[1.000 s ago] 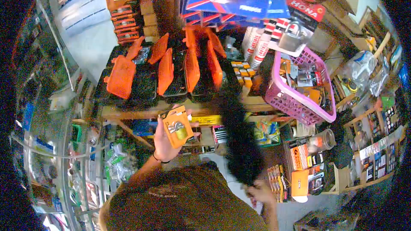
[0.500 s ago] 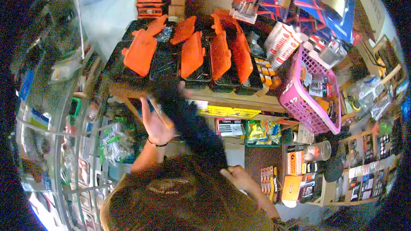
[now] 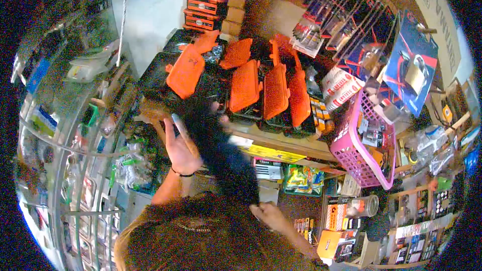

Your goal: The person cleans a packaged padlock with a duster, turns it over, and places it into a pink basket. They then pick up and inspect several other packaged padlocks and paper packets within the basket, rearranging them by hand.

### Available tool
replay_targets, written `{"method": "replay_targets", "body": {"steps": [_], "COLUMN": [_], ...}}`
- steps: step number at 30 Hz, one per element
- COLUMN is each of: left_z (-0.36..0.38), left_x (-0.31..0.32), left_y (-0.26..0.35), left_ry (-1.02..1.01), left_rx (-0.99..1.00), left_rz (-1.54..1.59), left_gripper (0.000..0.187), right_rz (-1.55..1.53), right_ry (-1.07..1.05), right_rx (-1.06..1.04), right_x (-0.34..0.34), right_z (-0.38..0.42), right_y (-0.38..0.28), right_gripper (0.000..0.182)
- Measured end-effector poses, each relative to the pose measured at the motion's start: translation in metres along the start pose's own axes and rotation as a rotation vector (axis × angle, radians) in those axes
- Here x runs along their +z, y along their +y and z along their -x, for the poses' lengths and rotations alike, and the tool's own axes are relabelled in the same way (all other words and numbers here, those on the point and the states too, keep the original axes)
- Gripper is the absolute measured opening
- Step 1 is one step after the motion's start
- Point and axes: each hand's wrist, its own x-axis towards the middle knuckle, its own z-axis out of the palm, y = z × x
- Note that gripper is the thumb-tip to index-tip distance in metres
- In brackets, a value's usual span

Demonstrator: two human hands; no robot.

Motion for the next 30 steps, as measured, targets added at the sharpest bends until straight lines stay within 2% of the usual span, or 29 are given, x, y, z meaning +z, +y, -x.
{"method": "replay_targets", "body": {"steps": [1,3,4,5,7,8,9,11,12,13,14,15,16,17,19,20,21,23,24,25,26,27,28,29,30], "left_z": [-0.002,-0.004,0.002,0.014,0.01,0.003,-0.001,0.005,0.009,0.012,0.012,0.01,0.004,0.001,0.008,0.013,0.015,0.013,0.011,0.009,0.009,0.009,0.011,0.012,0.009], "left_x": [-0.015,-0.029,-0.004,-0.044,-0.043,-0.03,-0.012,-0.01,-0.02,-0.029,-0.034,-0.026,-0.01,0.002,0.003,-0.009,-0.02,-0.022,-0.011,0.0,0.007,0.005,-0.004,-0.013,-0.006], "left_y": [0.002,0.008,0.006,0.015,0.012,0.01,0.009,0.013,0.014,0.013,0.008,0.006,0.006,0.007,0.009,0.01,0.01,0.008,0.006,0.004,0.004,-0.001,0.0,0.001,0.0], "left_ry": [-0.054,-0.139,-0.111,-0.122,-0.197,0.008,0.212,0.162,-0.035,-0.23,-0.126,-0.124,0.064,0.25,0.241,0.025,-0.189,-0.274,-0.069,0.135,0.188,-0.054,-0.129,-0.199,-0.236], "left_rx": [0.03,-0.016,0.051,-0.005,0.032,0.038,0.043,0.041,0.018,-0.008,0.074,0.077,0.078,0.078,0.086,0.079,0.07,0.037,0.069,0.102,0.103,0.102,0.097,0.09,0.029], "left_rz": [-0.145,-0.029,-0.118,0.361,0.29,0.003,-0.284,-0.269,0.054,0.377,0.334,0.33,-0.003,-0.338,-0.304,-0.02,0.264,0.24,-0.016,-0.27,-0.29,-0.088,0.129,0.348,0.248], "left_gripper": [0.069,0.067,0.065,0.062,0.062,0.064,0.065,0.062,0.059,0.055,0.054,0.054,0.057,0.06,0.06,0.059,0.058,0.056,0.057,0.058,0.059,0.061,0.064,0.067,0.073], "right_rz": [0.004,0.011,-0.099,-0.099,-0.119,0.191,0.192,-0.019,-0.091,-0.092,-0.048,-0.003,0.032,0.03,0.014,-0.136,-0.138,-0.011,0.068,0.062,0.054,0.045,-0.102,-0.107,0.036], "right_ry": [-0.004,-0.045,0.11,0.104,-0.054,-0.083,-0.083,-0.016,0.077,0.076,-0.016,-0.108,-0.026,-0.026,-0.047,0.02,0.015,-0.111,-0.007,-0.004,-0.029,-0.053,-0.013,-0.013,-0.026], "right_rx": [-0.009,0.004,-0.021,-0.024,0.09,-0.021,-0.024,-0.093,0.013,0.011,0.083,0.154,-0.159,-0.166,-0.089,0.025,0.019,-0.014,-0.415,-0.429,-0.258,-0.087,0.044,0.042,-0.079], "right_x": [-0.001,-0.003,0.002,0.002,-0.006,-0.005,-0.005,-0.007,-0.004,-0.005,-0.009,-0.01,-0.003,-0.002,-0.005,-0.002,-0.002,-0.005,-0.005,-0.008,-0.013,-0.015,-0.011,-0.011,-0.011], "right_z": [-0.003,-0.008,-0.014,-0.015,-0.016,-0.019,-0.018,-0.018,-0.022,-0.02,-0.016,-0.015,-0.015,-0.015,-0.02,-0.024,-0.023,-0.027,-0.027,-0.027,-0.026,-0.026,-0.027,-0.026,-0.024], "right_y": [0.003,0.01,0.01,0.006,-0.01,-0.002,0.003,0.009,0.012,0.006,-0.003,-0.008,-0.004,0.004,0.02,0.024,0.026,0.03,0.02,0.021,0.024,0.028,0.035,0.038,0.038], "right_gripper": [0.042,0.044,0.045,0.045,0.045,0.044,0.044,0.045,0.044,0.044,0.043,0.042,0.044,0.044,0.045,0.044,0.044,0.044,0.046,0.046,0.047,0.048,0.046,0.046,0.045]}}
